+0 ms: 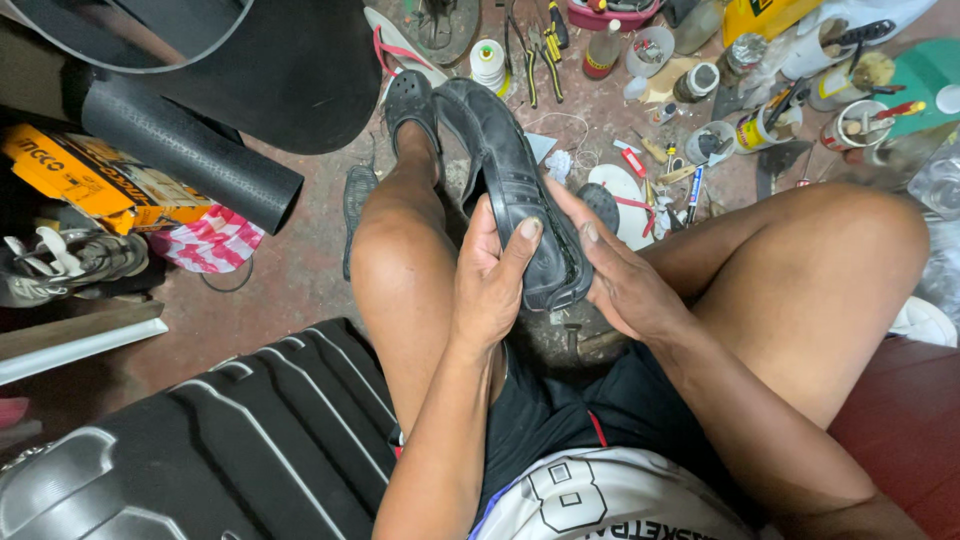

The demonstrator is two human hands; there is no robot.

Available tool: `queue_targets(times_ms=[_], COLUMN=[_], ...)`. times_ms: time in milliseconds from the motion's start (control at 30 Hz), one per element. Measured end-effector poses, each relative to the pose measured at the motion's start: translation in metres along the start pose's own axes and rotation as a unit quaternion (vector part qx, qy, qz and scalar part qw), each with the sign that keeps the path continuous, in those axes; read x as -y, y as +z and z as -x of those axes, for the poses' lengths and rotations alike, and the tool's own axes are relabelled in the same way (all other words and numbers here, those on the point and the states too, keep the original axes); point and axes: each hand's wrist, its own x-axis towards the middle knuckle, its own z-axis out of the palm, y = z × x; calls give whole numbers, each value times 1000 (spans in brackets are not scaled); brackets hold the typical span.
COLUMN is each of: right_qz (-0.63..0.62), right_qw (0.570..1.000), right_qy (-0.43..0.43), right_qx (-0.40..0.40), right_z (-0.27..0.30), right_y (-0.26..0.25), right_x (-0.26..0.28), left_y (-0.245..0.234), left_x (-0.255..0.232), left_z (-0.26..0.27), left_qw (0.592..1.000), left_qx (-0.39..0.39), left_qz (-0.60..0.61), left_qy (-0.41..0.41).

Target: The person sits on the floor and manipulates a black slip-on shoe, repeatedly pressing and peeling the sole to check the bond. They turn the shoe over to inspect the tread and sides, then continue pressing the sole and upper together.

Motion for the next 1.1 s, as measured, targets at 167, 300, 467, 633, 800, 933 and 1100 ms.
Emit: queue_targets(times_ms=[167,300,467,633,800,933,1100], right_qz=[194,137,28,313,348,332,461], right_qw=[976,984,996,941,927,934,871], right_qy=[-75,-101,-77,-114,-127,-105,-165], right_qx=[-64,-48,-35,-58,-65,-75,-34], right_z=[-1,0,-1,5,8,8,12], right_y=[4,10,18,22,26,28,24], right_x=[-9,-12,-6,8,10,12,28], left_y=[-7,-10,-12,-17,-15,-13,-12], left_x=[3,2,-1,-2,-6,-8,-7], left_z=[9,11,15,19,21,21,23], left_qw=[995,997,996,995,993,993,992], left_qx=[14,43,52,72,76,67,66], left_qz=[-68,-40,-24,-15,1,-31,-87], left_qy=[-67,-56,-64,-73,-90,-93,-56])
